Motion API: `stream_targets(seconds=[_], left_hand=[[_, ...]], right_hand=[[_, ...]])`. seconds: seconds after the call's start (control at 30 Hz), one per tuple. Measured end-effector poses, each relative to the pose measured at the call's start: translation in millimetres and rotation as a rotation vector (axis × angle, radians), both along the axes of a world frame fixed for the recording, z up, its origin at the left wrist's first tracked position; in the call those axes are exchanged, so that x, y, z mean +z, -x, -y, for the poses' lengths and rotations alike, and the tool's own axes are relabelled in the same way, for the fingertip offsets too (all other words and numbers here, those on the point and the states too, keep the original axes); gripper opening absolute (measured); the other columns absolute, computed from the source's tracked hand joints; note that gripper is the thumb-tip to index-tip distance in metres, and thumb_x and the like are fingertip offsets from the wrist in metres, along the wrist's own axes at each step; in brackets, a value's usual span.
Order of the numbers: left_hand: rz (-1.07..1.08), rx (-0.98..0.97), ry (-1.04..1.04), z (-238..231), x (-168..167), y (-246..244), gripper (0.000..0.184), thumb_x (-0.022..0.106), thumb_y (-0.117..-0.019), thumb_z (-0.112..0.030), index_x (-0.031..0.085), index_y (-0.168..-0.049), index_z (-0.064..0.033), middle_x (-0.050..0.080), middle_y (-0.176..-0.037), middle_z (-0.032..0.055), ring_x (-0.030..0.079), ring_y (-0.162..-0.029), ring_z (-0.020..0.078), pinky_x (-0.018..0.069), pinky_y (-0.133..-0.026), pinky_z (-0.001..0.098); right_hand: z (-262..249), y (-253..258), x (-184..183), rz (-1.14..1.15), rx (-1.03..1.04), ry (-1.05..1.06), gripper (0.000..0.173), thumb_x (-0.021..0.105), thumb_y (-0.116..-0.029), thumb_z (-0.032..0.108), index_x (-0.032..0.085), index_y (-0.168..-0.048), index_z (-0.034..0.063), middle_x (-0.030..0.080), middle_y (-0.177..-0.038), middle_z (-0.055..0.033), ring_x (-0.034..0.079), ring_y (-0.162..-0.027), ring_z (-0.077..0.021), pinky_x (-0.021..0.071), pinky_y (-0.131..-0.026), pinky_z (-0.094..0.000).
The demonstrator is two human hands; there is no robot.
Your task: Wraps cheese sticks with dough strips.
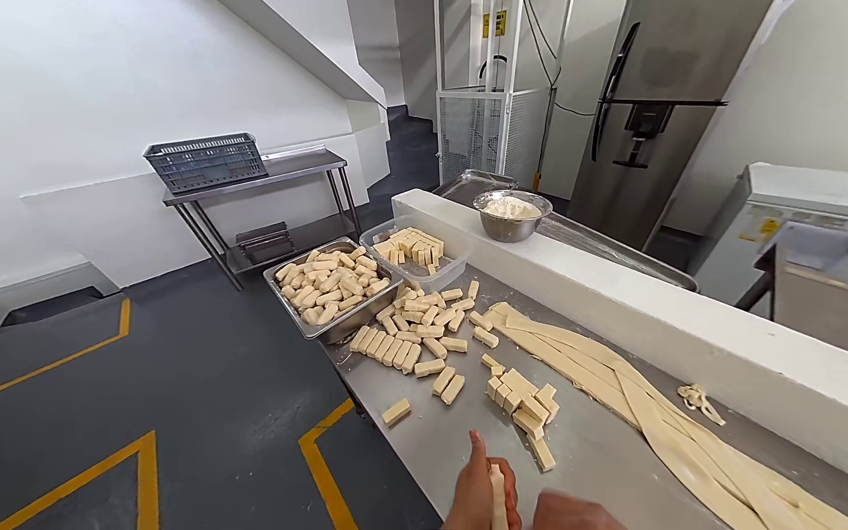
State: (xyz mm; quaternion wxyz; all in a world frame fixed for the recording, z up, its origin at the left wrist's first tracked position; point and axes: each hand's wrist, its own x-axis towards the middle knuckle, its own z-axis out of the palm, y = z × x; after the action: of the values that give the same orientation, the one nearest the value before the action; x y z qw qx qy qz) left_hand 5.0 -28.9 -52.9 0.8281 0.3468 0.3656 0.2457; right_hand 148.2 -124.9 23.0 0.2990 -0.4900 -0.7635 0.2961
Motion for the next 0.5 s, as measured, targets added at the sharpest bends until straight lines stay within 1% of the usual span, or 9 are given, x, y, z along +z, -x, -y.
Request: stream_targets(seconds=[0.07, 0.1, 0.13, 0.23, 0.3, 0.33, 0.4, 0.43, 0.5], left_hand=[[0.109, -0.018, 0.135, -2, 12, 6, 0.080, -0.006, -0.1026, -0.060, 0.049, -0.069, -0.0139, 0.055, -0.054, -0.0015, 0.053, -0.044, 0.0080, 0.0458, -0.043, 0.0212], [0.155, -0.030, 0.180, 1, 20, 6, 0.079, -0.006, -0.1024, -0.061, 0.048, -0.066, -0.0157, 0.054, -0.053, -0.0020, 0.052, -0.043, 0.0076, 0.0444, -0.042, 0.0206], [0.192, -0.044, 0.216, 4, 28, 3, 0.079, -0.005, -0.1020, -0.062, 0.047, -0.063, -0.0174, 0.052, -0.052, -0.0028, 0.050, -0.042, 0.0068, 0.0429, -0.041, 0.0202], [0.331, -0.111, 0.279, 12, 35, -2, 0.084, -0.006, -0.0982, -0.068, 0.049, -0.059, -0.0190, 0.050, -0.049, -0.0042, 0.049, -0.040, 0.0050, 0.0413, -0.040, 0.0191], [0.412, -0.150, 0.281, 16, 31, -3, 0.087, -0.005, -0.0949, -0.074, 0.054, -0.061, -0.0194, 0.053, -0.051, -0.0052, 0.051, -0.043, 0.0040, 0.0433, -0.043, 0.0189], [0.422, -0.148, 0.267, 18, 30, -3, 0.090, -0.005, -0.0929, -0.076, 0.059, -0.065, -0.0188, 0.057, -0.055, -0.0049, 0.054, -0.046, 0.0043, 0.0455, -0.045, 0.0196], [0.378, -0.126, 0.179, 20, 27, 0, 0.098, -0.008, -0.0921, -0.076, 0.067, -0.090, -0.0133, 0.070, -0.073, -0.0006, 0.065, -0.064, 0.0082, 0.0554, -0.061, 0.0246], [0.307, -0.097, 0.135, 19, 24, 1, 0.098, -0.009, -0.0947, -0.072, 0.067, -0.098, -0.0102, 0.072, -0.078, 0.0010, 0.068, -0.070, 0.0100, 0.0574, -0.066, 0.0266], [0.061, 0.034, 0.098, 19, 20, -6, 0.086, -0.006, -0.1026, -0.061, 0.060, -0.088, -0.0086, 0.062, -0.062, 0.0002, 0.061, -0.054, 0.0092, 0.0533, -0.054, 0.0241]], right_hand=[[-7, -8, -10, 0.063, -0.137, 0.031, 0.066, 0.089, -0.0774, 0.028, 0.065, -0.127, -0.0082, 0.062, -0.126, -0.0292, 0.062, -0.114, -0.0440, 0.0498, -0.098, -0.0592], [-11, -9, -19, 0.055, -0.157, -0.007, 0.081, 0.092, -0.0709, 0.034, 0.061, -0.134, -0.0071, 0.056, -0.140, -0.0292, 0.055, -0.127, -0.0463, 0.0419, -0.105, -0.0640], [-14, -7, -29, 0.036, -0.155, -0.088, 0.084, 0.092, -0.0695, 0.039, 0.062, -0.134, -0.0061, 0.054, -0.145, -0.0275, 0.053, -0.133, -0.0452, 0.0373, -0.109, -0.0645], [-23, -3, -55, -0.059, -0.168, -0.392, 0.059, 0.084, -0.0741, 0.041, 0.071, -0.113, -0.0003, 0.068, -0.124, -0.0168, 0.062, -0.118, -0.0276, 0.0402, -0.108, -0.0456], [-27, -5, -63, -0.068, -0.160, -0.533, 0.048, 0.079, -0.0773, 0.044, 0.071, -0.103, 0.0037, 0.071, -0.113, -0.0122, 0.063, -0.113, -0.0213, 0.0408, -0.106, -0.0384], [-28, -6, -64, -0.048, -0.157, -0.573, 0.046, 0.077, -0.0791, 0.045, 0.070, -0.101, 0.0053, 0.071, -0.111, -0.0109, 0.062, -0.112, -0.0203, 0.0406, -0.106, -0.0368], [-30, -8, -66, 0.044, -0.189, -0.628, 0.046, 0.077, -0.0790, 0.048, 0.070, -0.098, 0.0069, 0.071, -0.107, -0.0100, 0.063, -0.108, -0.0204, 0.0430, -0.103, -0.0369], [-32, -9, -69, 0.121, -0.211, -0.641, 0.046, 0.077, -0.0780, 0.049, 0.071, -0.097, 0.0084, 0.072, -0.106, -0.0087, 0.064, -0.107, -0.0204, 0.0442, -0.101, -0.0382], [-31, -7, -72, 0.242, -0.216, -0.610, 0.047, 0.080, -0.0737, 0.043, 0.073, -0.105, 0.0084, 0.072, -0.112, -0.0086, 0.066, -0.109, -0.0233, 0.0461, -0.098, -0.0444]])
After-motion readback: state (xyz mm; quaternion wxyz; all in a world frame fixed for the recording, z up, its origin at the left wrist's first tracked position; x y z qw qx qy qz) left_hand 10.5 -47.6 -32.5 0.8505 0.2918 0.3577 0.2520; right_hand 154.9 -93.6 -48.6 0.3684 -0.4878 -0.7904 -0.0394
